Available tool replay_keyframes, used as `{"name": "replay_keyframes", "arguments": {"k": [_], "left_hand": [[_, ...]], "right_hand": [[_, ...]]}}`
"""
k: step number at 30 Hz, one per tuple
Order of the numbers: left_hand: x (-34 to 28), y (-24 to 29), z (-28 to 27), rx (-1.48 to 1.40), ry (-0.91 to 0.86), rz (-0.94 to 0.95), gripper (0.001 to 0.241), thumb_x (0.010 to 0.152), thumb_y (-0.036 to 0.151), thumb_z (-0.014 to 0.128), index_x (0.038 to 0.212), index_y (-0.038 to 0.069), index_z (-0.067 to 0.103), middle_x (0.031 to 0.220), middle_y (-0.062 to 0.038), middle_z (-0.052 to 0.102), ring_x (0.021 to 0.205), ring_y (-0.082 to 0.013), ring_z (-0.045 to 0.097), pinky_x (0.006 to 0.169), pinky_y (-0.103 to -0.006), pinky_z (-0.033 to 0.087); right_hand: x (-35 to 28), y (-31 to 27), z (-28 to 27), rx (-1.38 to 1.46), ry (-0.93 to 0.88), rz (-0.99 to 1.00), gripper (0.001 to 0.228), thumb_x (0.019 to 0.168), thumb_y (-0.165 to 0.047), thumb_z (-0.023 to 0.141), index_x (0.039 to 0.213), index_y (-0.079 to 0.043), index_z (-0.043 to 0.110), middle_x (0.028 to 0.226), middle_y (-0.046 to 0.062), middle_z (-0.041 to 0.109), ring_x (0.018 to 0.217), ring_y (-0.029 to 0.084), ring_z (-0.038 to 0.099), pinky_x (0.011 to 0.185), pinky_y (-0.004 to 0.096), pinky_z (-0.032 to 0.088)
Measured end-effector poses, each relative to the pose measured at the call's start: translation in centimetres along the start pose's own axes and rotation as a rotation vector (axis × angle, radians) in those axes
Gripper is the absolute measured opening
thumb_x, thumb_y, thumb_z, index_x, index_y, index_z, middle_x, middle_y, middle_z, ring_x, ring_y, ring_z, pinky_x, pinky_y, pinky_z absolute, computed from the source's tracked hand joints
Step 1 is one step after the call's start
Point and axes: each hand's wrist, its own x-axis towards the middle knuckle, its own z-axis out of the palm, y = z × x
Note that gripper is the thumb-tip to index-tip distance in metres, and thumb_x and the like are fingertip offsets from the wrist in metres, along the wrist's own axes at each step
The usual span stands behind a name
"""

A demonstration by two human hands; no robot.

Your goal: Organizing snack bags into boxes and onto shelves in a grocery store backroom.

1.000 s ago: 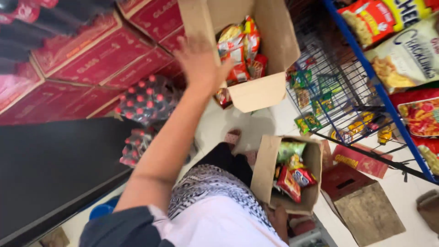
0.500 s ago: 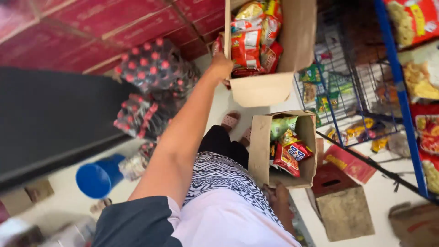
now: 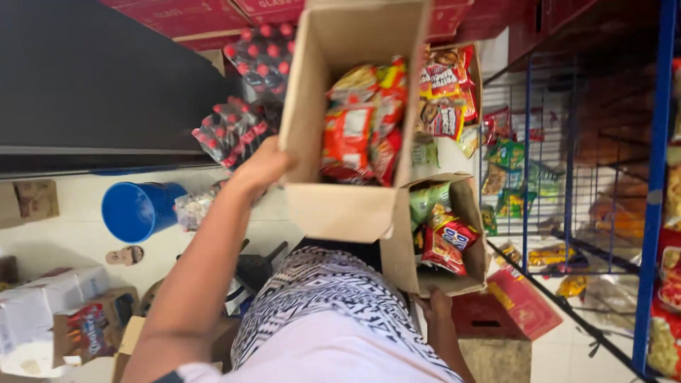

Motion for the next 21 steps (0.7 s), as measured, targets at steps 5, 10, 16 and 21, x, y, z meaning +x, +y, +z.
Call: {"name": "replay_keyframes", "arguments": {"k": [5, 10, 16, 21], "left_hand": [[-5.9, -0.9, -4.8, -0.078, 0.055, -0.023, 0.046, 0.079, 0.009, 0.061, 0.120, -0.009, 0.068, 0.103, -0.012, 0.075, 0.091, -0.0227, 0.071, 0.080, -0.0347, 0.057], [-11.4, 2.5, -9.4, 0.204, 0.133, -0.384, 0.046, 0.087, 0.016, 0.060, 0.129, -0.003, 0.065, 0.091, -0.020, 0.068, 0.073, -0.0326, 0.055, 0.058, -0.0484, 0.043], [-12.0, -5.5, -17.1, 0.185, 0.077, -0.227, 0.049, 0.080, 0.017, 0.062, 0.123, -0.007, 0.066, 0.104, -0.014, 0.073, 0.091, -0.0245, 0.065, 0.078, -0.0385, 0.054], [-10.9, -11.8, -24.0, 0.071, 0.055, -0.200, 0.054, 0.078, 0.014, 0.063, 0.129, -0.004, 0.062, 0.118, -0.015, 0.072, 0.111, -0.0248, 0.063, 0.097, -0.0348, 0.048]], "right_hand": [[0.2, 0.6, 1.0, 0.006, -0.054, 0.020, 0.041, 0.098, -0.004, 0.049, 0.130, 0.020, 0.042, 0.121, 0.038, 0.057, 0.095, 0.054, 0.067, 0.073, 0.061, 0.057], [1.5, 1.6, 3.7, 0.020, -0.065, 0.070, 0.039, 0.099, -0.008, 0.049, 0.130, 0.014, 0.039, 0.122, 0.036, 0.056, 0.098, 0.053, 0.067, 0.075, 0.057, 0.061], [3.5, 4.6, 8.7, -0.016, -0.032, 0.066, 0.038, 0.097, -0.008, 0.053, 0.126, 0.014, 0.043, 0.112, 0.034, 0.061, 0.088, 0.050, 0.068, 0.070, 0.057, 0.061], [-0.4, 7.6, 16.5, -0.065, 0.070, -0.013, 0.036, 0.092, -0.004, 0.061, 0.119, 0.017, 0.049, 0.111, 0.031, 0.065, 0.078, 0.043, 0.073, 0.064, 0.054, 0.060]]}}
